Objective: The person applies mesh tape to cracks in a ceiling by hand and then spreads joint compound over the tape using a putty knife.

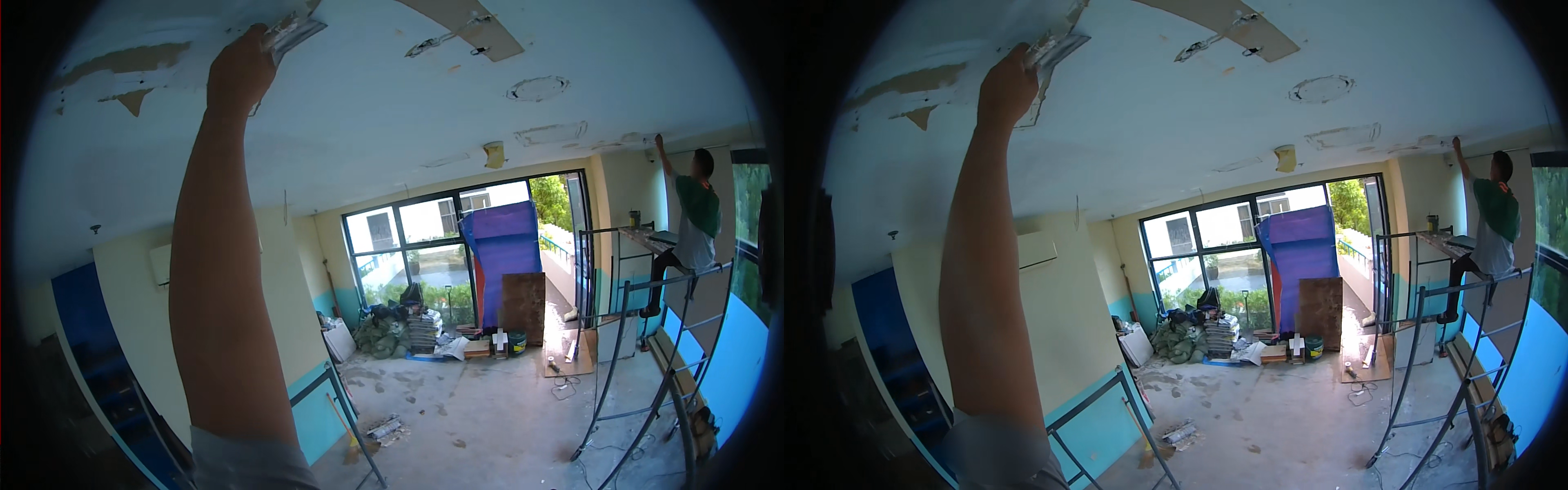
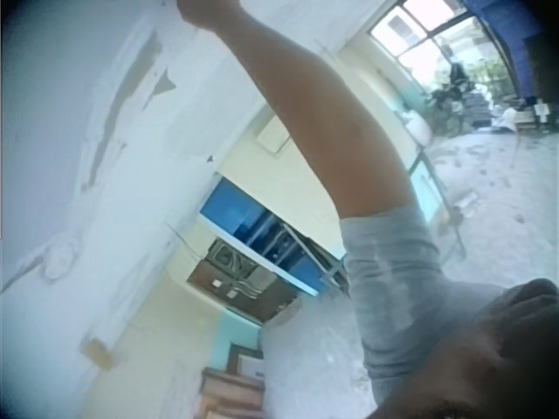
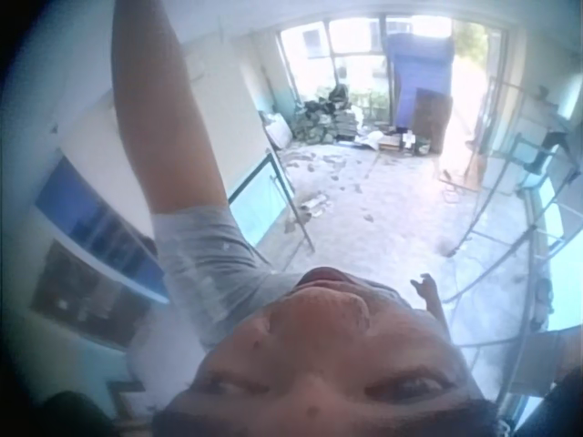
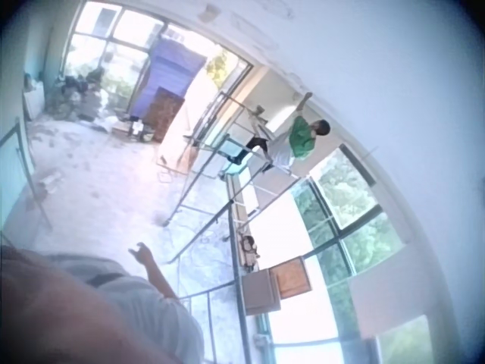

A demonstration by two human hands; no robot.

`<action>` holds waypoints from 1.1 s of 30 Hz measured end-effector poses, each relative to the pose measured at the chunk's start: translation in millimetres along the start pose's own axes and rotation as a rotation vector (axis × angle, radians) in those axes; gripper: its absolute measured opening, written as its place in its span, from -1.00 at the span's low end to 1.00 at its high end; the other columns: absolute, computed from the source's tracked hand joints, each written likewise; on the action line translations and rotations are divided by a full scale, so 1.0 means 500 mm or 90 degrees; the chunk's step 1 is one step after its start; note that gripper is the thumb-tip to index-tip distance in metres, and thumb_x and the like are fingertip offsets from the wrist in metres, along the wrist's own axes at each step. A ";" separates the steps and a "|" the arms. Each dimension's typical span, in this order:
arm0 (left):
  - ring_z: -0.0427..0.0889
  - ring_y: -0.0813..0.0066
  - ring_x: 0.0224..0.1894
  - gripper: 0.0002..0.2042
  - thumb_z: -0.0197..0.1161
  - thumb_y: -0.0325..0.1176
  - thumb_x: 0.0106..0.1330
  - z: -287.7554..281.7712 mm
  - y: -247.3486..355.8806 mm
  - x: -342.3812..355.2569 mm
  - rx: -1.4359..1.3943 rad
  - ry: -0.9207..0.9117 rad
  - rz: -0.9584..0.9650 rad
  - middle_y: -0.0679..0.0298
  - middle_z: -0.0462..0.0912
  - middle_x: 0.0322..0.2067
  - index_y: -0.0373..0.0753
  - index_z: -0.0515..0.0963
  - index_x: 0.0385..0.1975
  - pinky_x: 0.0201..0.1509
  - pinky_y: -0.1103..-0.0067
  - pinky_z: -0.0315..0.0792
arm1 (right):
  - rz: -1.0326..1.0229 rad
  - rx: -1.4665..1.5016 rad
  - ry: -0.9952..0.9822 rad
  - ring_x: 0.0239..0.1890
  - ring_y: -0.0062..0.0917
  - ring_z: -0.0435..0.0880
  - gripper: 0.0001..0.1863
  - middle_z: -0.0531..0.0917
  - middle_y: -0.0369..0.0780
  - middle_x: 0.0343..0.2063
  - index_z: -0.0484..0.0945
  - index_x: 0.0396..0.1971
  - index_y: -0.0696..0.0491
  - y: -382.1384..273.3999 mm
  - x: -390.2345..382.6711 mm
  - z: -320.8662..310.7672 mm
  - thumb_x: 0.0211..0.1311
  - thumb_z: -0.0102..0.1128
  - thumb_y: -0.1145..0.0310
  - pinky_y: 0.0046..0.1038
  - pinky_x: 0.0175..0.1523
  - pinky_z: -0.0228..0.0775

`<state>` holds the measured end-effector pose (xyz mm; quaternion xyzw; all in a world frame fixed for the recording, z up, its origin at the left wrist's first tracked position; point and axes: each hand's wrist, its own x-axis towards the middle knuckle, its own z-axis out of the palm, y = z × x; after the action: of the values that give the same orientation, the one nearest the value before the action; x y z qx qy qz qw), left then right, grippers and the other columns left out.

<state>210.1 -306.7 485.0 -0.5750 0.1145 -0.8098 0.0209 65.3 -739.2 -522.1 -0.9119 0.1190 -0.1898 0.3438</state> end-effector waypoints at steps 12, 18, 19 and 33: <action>0.61 -0.03 -0.10 -0.65 0.15 -0.26 0.27 -0.036 -0.008 0.008 -0.034 0.035 -0.007 -0.03 0.64 -0.17 -0.21 0.46 0.03 -0.01 0.23 0.47 | 0.071 -0.001 -0.146 -0.52 -0.30 0.60 -0.34 0.58 -0.11 -0.69 0.51 -0.17 0.09 0.052 -0.004 0.026 -0.12 0.47 -0.13 -0.29 -0.32 0.48; 0.62 -0.08 -0.16 -0.68 0.16 -0.27 0.27 -0.016 -0.014 -0.022 0.049 0.031 0.002 -0.06 0.65 -0.25 -0.26 0.47 -0.03 -0.06 0.23 0.49 | 0.022 -0.014 -0.065 -0.46 -0.26 0.62 -0.33 0.60 -0.11 -0.67 0.51 -0.18 0.10 0.096 0.029 -0.005 -0.13 0.47 -0.13 -0.29 -0.28 0.50; 0.62 -0.08 -0.15 -0.67 0.16 -0.27 0.27 -0.034 -0.008 -0.020 0.032 0.018 -0.032 -0.06 0.65 -0.25 -0.26 0.47 -0.02 -0.06 0.23 0.49 | 0.033 -0.025 -0.089 -0.46 -0.27 0.63 -0.32 0.61 -0.11 -0.67 0.51 -0.18 0.11 0.109 0.019 -0.010 -0.13 0.47 -0.14 -0.29 -0.28 0.49; 0.63 -0.08 -0.28 -0.68 0.16 -0.25 0.25 -0.002 -0.027 -0.194 0.079 -0.262 -0.024 -0.04 0.64 -0.33 -0.28 0.45 -0.07 -0.15 0.16 0.52 | -0.166 -0.060 -0.241 -0.25 -0.28 0.66 -0.27 0.67 0.01 -0.45 0.54 -0.06 0.14 0.035 0.123 -0.006 -0.04 0.38 -0.20 -0.32 -0.05 0.48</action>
<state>243.5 -277.5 397.6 -0.7281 0.0467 -0.6809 0.0640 117.9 -775.3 -515.3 -0.9539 -0.0578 -0.0524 0.2899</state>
